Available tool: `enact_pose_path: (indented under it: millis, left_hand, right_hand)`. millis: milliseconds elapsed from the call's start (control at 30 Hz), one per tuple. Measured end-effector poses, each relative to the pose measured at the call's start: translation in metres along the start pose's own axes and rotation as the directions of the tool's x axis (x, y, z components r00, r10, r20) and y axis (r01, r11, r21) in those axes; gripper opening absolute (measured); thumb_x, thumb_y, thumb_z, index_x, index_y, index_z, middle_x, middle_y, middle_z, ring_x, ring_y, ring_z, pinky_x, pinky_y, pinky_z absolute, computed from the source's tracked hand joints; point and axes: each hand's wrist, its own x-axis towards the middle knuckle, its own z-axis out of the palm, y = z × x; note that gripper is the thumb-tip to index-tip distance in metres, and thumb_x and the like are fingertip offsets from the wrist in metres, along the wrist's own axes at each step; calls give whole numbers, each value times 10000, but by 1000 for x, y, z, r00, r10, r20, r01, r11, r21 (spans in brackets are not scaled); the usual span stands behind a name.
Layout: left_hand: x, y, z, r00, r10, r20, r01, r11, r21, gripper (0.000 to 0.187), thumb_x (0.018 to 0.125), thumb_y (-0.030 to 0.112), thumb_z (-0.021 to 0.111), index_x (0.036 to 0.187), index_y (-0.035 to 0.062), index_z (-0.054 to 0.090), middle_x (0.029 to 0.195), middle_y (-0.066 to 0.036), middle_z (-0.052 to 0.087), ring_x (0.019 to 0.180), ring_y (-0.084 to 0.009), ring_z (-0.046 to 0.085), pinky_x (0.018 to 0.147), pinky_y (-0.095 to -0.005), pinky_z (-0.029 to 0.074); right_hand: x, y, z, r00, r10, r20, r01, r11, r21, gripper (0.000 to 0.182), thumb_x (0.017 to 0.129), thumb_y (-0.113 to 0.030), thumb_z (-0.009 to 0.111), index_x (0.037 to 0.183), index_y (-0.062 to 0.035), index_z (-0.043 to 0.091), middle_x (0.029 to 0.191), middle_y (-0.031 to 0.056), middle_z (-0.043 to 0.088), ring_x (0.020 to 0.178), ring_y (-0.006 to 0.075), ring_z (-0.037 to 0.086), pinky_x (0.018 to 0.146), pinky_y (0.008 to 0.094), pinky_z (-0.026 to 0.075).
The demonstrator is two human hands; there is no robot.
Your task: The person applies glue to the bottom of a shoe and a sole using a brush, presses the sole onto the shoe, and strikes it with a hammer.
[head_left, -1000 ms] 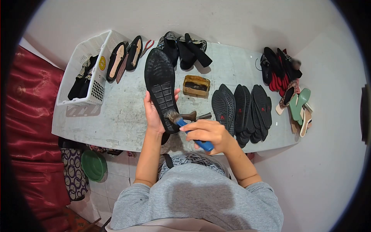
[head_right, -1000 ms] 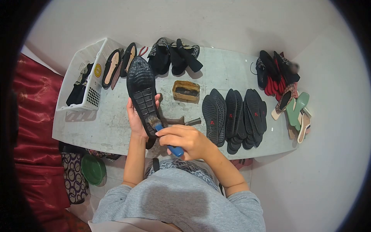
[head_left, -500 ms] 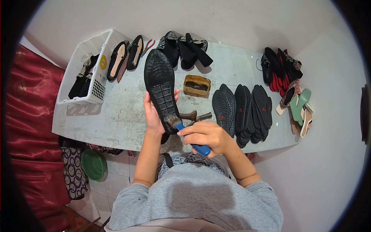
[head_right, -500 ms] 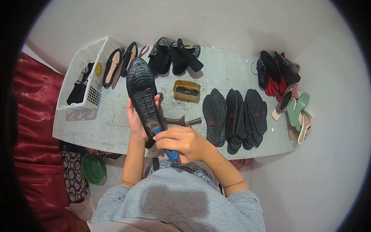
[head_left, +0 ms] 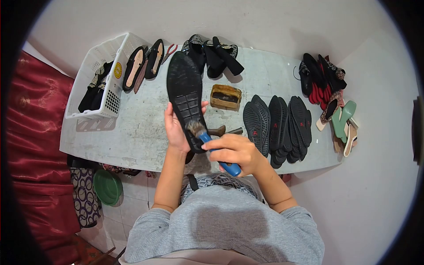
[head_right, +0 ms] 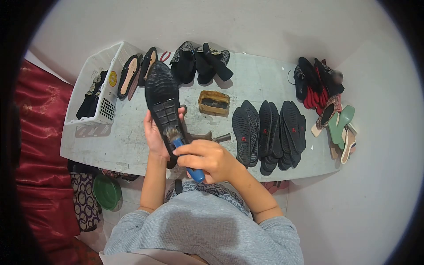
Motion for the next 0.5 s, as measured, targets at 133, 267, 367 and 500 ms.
enact_pose_path:
  millis: [133,267,367,500]
  left_hand:
    - [0,4,-3,1000,17,16,-15,997,-74,597,950,473,226,1206,6,495,1058,-256,596,897,-255,629,779,-338,531]
    - [-1,1,3,1000,5,22,-2,994,-110,594,947,480,235,1207,13,495,1062,-259,591,894,-256,629,754,-334,540]
    - [-2,0,11,999,13,30,-10,994,-106,597,945,485,241,1207,11,492,1065,-254,589,895,-258,628,765,-326,536]
    - [7,5,13,992,106,-69,-114,984,-135,586,944,471,248,1207,2,482,1066,-260,582,890,-277,621,789,-332,525]
  right_hand:
    - [-7,2,-12,995,103,-5,-100,978,183,201,643,-90,679,834,-42,638,961,120,647,747,259,632,668,326,511]
    - [-1,5,-18,983,137,-120,-112,974,197,208,686,-97,674,878,-23,641,948,151,658,843,280,656,731,334,524]
    - [5,6,-7,984,55,-171,-43,996,75,236,678,-115,688,889,-24,633,978,144,648,776,282,645,686,338,520]
    - [-5,0,7,997,-76,-31,76,997,-11,246,638,-114,696,861,-37,626,1009,131,632,661,248,605,600,329,495]
